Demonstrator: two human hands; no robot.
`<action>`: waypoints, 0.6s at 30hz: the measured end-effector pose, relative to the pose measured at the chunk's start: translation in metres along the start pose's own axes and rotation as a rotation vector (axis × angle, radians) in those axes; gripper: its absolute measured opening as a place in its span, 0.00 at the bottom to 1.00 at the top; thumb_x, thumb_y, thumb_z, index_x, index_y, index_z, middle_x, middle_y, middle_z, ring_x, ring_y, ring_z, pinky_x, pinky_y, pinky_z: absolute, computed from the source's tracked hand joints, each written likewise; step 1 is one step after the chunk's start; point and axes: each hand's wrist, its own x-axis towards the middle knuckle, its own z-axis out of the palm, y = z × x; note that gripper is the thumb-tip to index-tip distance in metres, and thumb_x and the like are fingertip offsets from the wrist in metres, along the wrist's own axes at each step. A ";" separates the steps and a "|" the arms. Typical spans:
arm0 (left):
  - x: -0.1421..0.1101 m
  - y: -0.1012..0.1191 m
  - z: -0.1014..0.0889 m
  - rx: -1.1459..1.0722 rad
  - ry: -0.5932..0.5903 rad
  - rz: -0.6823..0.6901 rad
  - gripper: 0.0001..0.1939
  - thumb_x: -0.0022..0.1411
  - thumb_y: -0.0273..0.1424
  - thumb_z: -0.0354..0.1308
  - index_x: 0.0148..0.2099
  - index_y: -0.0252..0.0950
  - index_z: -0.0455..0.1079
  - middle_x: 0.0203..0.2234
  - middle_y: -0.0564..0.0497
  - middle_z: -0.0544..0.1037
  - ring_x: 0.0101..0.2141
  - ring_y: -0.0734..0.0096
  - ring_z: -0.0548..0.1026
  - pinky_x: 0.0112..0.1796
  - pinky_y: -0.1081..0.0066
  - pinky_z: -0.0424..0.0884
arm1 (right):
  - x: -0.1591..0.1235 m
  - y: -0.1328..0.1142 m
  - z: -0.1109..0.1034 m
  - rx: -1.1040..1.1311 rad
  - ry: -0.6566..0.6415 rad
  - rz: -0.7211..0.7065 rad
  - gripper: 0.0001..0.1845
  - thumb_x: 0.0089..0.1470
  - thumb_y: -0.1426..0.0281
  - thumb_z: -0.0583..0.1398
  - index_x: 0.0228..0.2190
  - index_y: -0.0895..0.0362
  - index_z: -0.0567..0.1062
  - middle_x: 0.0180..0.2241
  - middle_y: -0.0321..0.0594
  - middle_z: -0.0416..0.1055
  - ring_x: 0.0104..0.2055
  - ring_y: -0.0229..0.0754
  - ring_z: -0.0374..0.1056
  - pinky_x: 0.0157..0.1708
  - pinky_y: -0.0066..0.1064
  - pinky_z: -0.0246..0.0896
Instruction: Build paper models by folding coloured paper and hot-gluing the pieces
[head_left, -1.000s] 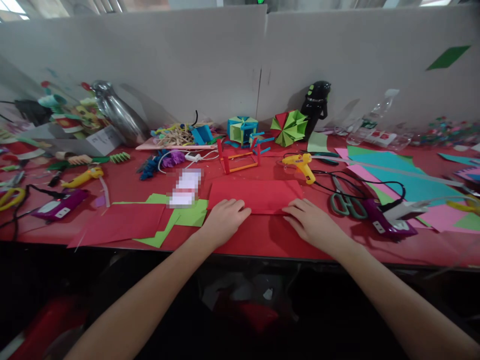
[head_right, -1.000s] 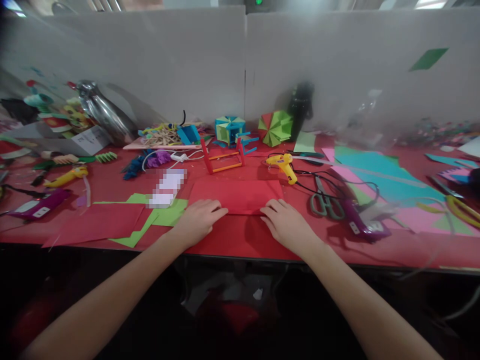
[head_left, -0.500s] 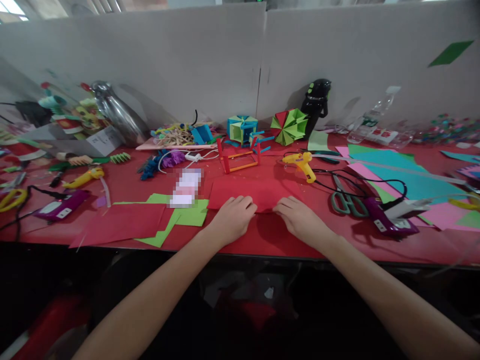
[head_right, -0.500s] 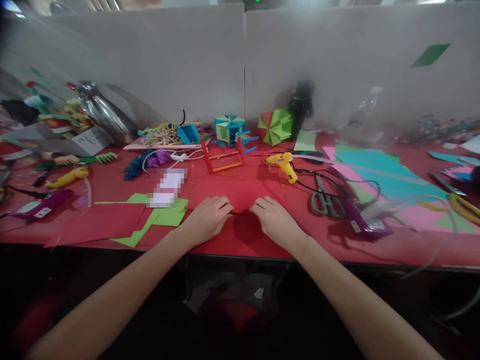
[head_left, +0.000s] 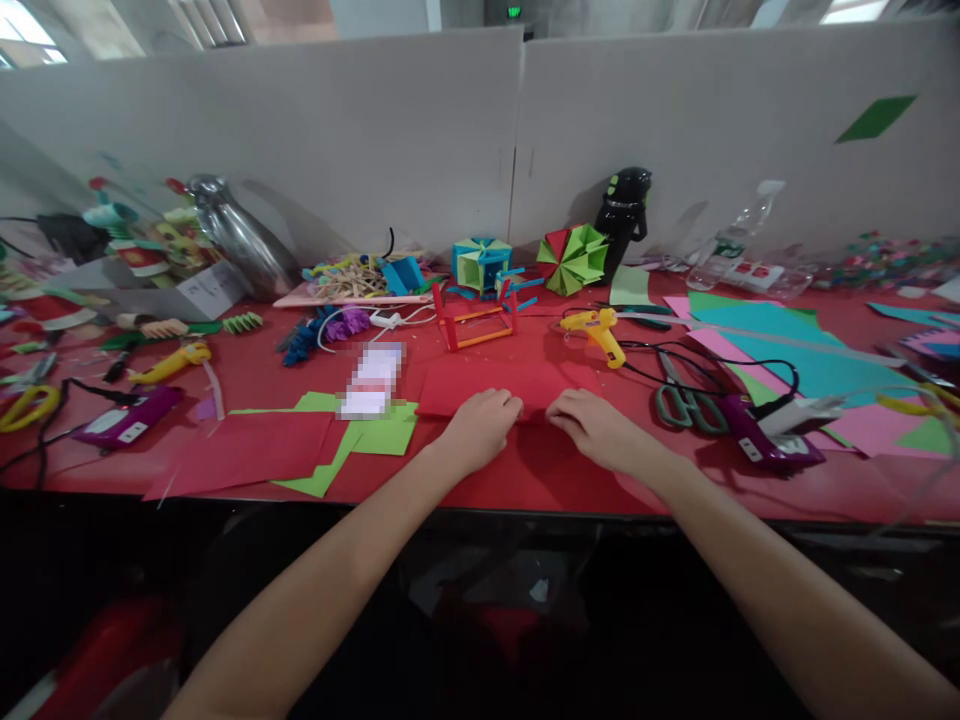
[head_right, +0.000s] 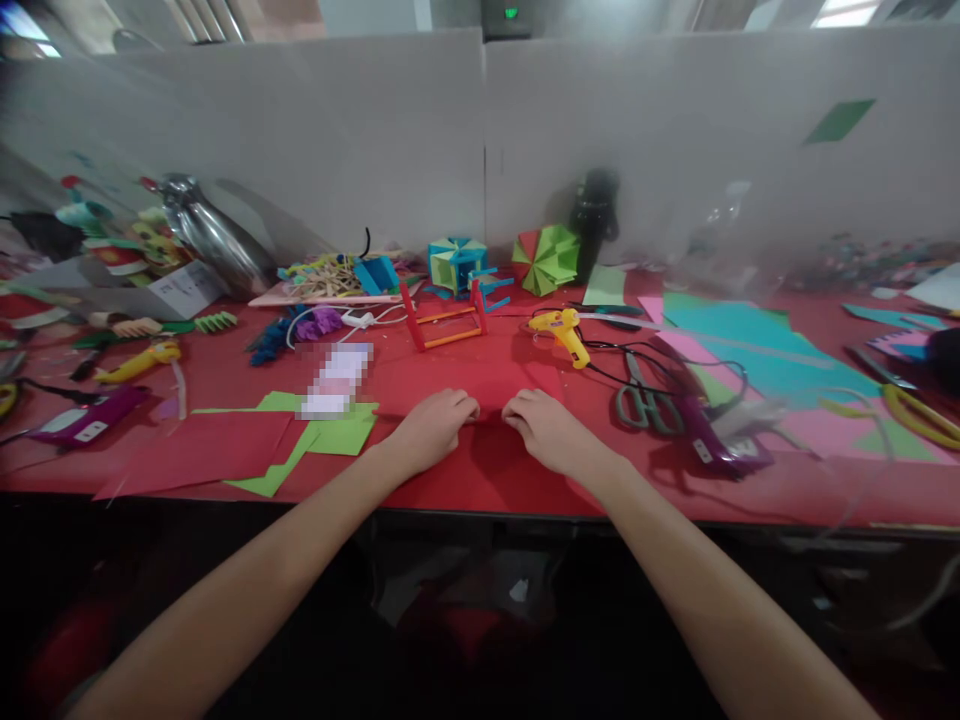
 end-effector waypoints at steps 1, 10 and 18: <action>0.001 -0.002 0.001 -0.005 0.001 0.003 0.16 0.57 0.14 0.51 0.44 0.35 0.68 0.40 0.46 0.75 0.41 0.62 0.72 0.43 0.64 0.69 | -0.001 0.001 0.000 -0.004 0.011 0.002 0.11 0.64 0.75 0.52 0.35 0.56 0.74 0.36 0.44 0.73 0.41 0.46 0.68 0.46 0.39 0.64; -0.004 0.002 -0.003 0.089 0.042 0.077 0.19 0.62 0.15 0.50 0.52 0.34 0.68 0.46 0.44 0.73 0.43 0.59 0.70 0.43 0.62 0.67 | 0.004 0.019 0.012 0.055 0.078 0.050 0.05 0.62 0.74 0.55 0.38 0.56 0.71 0.38 0.45 0.73 0.42 0.47 0.68 0.45 0.39 0.63; -0.009 0.028 -0.003 0.235 0.099 0.103 0.12 0.68 0.22 0.47 0.46 0.31 0.72 0.42 0.42 0.72 0.44 0.57 0.71 0.42 0.60 0.66 | 0.006 0.019 0.015 -0.013 0.102 -0.028 0.09 0.62 0.78 0.53 0.34 0.56 0.71 0.35 0.43 0.71 0.38 0.46 0.65 0.43 0.38 0.61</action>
